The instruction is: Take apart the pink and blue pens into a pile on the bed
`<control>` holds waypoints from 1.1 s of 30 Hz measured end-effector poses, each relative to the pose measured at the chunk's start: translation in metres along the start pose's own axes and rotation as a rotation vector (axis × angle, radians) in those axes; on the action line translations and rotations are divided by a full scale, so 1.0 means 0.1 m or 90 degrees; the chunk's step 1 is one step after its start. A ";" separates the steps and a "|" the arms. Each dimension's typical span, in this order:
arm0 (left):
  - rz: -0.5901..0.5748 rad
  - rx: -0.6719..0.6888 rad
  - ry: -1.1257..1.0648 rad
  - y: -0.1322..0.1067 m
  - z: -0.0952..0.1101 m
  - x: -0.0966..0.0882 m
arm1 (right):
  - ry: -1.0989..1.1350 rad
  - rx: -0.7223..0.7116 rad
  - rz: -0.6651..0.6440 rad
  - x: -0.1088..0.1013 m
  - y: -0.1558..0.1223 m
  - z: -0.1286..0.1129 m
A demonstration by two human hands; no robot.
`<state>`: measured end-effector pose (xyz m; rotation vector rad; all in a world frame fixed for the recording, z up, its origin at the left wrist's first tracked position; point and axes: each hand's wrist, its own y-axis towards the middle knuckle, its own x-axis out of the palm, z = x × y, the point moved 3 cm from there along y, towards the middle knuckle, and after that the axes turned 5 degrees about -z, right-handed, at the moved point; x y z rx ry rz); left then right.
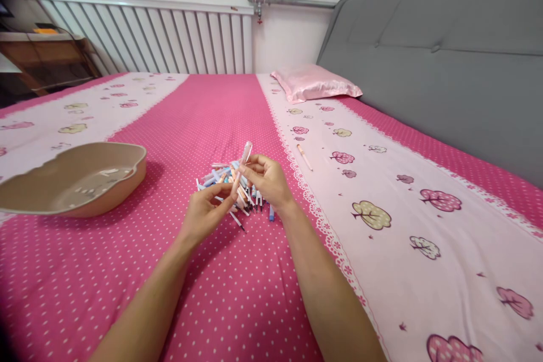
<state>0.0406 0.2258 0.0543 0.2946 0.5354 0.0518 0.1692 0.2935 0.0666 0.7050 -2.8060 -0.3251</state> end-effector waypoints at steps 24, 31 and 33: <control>-0.016 -0.008 -0.024 0.00 0.06 -0.01 | 0.018 -0.054 0.227 -0.13 -0.01 -0.17; 0.090 -0.074 -0.198 0.01 -0.04 -0.05 | -0.398 0.158 0.281 -0.43 0.00 0.17; 0.128 -0.092 -0.230 0.02 -0.09 -0.08 | -0.593 0.208 0.253 -0.44 -0.01 0.24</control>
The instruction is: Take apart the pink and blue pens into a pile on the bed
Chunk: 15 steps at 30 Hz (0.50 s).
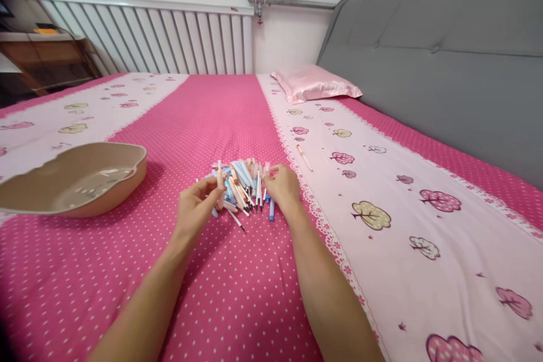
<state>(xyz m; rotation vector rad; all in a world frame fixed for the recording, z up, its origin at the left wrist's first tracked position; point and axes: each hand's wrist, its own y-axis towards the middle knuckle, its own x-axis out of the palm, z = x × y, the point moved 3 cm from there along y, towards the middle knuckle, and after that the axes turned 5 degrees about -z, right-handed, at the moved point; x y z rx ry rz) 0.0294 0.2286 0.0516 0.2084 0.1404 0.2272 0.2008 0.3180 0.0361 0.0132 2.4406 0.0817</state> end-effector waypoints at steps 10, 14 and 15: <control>0.180 -0.055 -0.038 0.01 -0.03 -0.13 | -0.223 -0.121 -0.002 0.07 -0.06 -0.12; 0.208 -0.059 -0.052 -0.01 -0.01 -0.14 | -0.209 -0.274 -0.049 0.16 -0.09 -0.21; 0.216 -0.063 -0.056 -0.01 -0.01 -0.15 | -0.218 -0.309 -0.068 0.20 -0.10 -0.22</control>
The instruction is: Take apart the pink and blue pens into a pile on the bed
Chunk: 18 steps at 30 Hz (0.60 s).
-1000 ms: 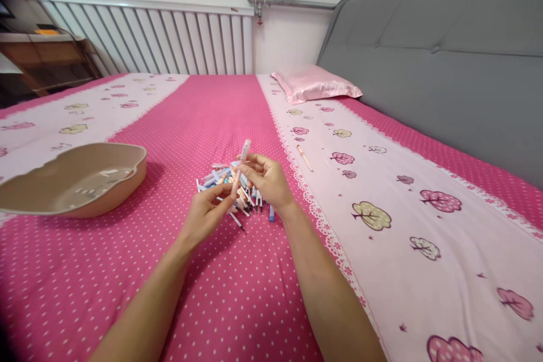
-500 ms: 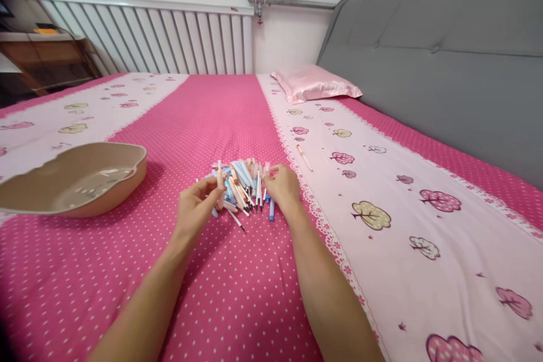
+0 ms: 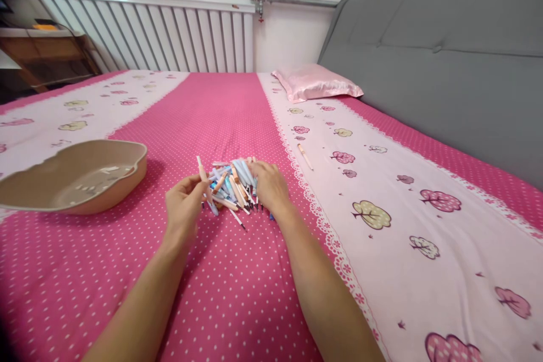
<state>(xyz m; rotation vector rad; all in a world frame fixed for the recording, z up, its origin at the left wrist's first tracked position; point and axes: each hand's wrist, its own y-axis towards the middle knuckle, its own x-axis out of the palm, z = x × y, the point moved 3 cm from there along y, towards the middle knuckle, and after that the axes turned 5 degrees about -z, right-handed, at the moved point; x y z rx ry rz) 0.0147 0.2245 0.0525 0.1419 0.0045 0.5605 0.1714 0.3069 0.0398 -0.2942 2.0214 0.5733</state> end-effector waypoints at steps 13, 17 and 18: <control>-0.004 -0.071 0.002 0.07 -0.01 -0.08 | -0.083 0.029 -0.022 0.09 0.00 0.06; -0.055 -0.107 -0.009 0.04 -0.01 -0.03 | -0.084 0.051 -0.013 0.09 0.00 0.07; -0.065 -0.113 -0.005 0.03 -0.02 -0.02 | -0.082 0.060 -0.013 0.09 0.00 0.07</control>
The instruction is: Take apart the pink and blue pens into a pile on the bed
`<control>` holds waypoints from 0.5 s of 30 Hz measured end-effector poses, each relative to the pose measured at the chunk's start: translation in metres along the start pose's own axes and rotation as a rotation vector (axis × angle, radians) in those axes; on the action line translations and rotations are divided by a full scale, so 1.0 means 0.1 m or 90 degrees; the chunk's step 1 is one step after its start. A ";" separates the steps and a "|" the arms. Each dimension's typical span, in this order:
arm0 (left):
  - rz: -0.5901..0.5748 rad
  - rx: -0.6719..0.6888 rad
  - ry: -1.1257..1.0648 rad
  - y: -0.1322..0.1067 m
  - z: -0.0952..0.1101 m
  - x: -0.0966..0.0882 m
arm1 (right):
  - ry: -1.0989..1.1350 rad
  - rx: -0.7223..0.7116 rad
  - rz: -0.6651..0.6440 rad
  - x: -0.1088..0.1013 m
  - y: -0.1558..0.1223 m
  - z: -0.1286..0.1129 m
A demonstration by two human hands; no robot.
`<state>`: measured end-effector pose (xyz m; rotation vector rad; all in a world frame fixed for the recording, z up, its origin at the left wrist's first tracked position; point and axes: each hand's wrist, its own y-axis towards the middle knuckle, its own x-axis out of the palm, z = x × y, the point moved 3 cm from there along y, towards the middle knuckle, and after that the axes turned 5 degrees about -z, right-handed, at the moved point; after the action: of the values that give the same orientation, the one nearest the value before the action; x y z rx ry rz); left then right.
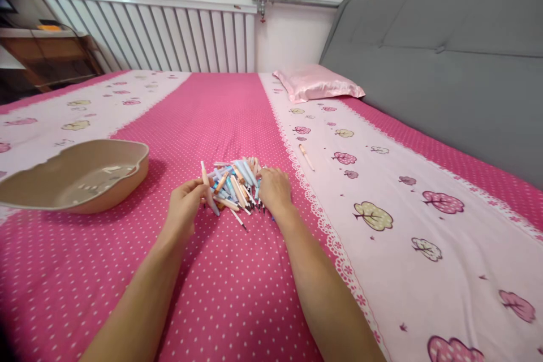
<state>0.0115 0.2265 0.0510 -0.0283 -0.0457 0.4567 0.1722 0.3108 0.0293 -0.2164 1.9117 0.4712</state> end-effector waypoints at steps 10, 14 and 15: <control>-0.055 0.000 0.048 0.03 -0.08 0.02 | 0.154 -0.186 0.052 -0.10 -0.03 -0.23; -0.067 0.006 0.059 0.03 -0.09 0.02 | 0.076 -0.204 -0.004 0.00 -0.07 -0.31; -0.073 0.006 0.061 0.03 -0.10 0.02 | 0.059 -0.202 -0.007 0.01 -0.07 -0.31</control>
<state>0.0127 0.2303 0.0409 -0.0384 0.0484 0.3399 0.1479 0.2911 0.0364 -0.4623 1.9172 0.7683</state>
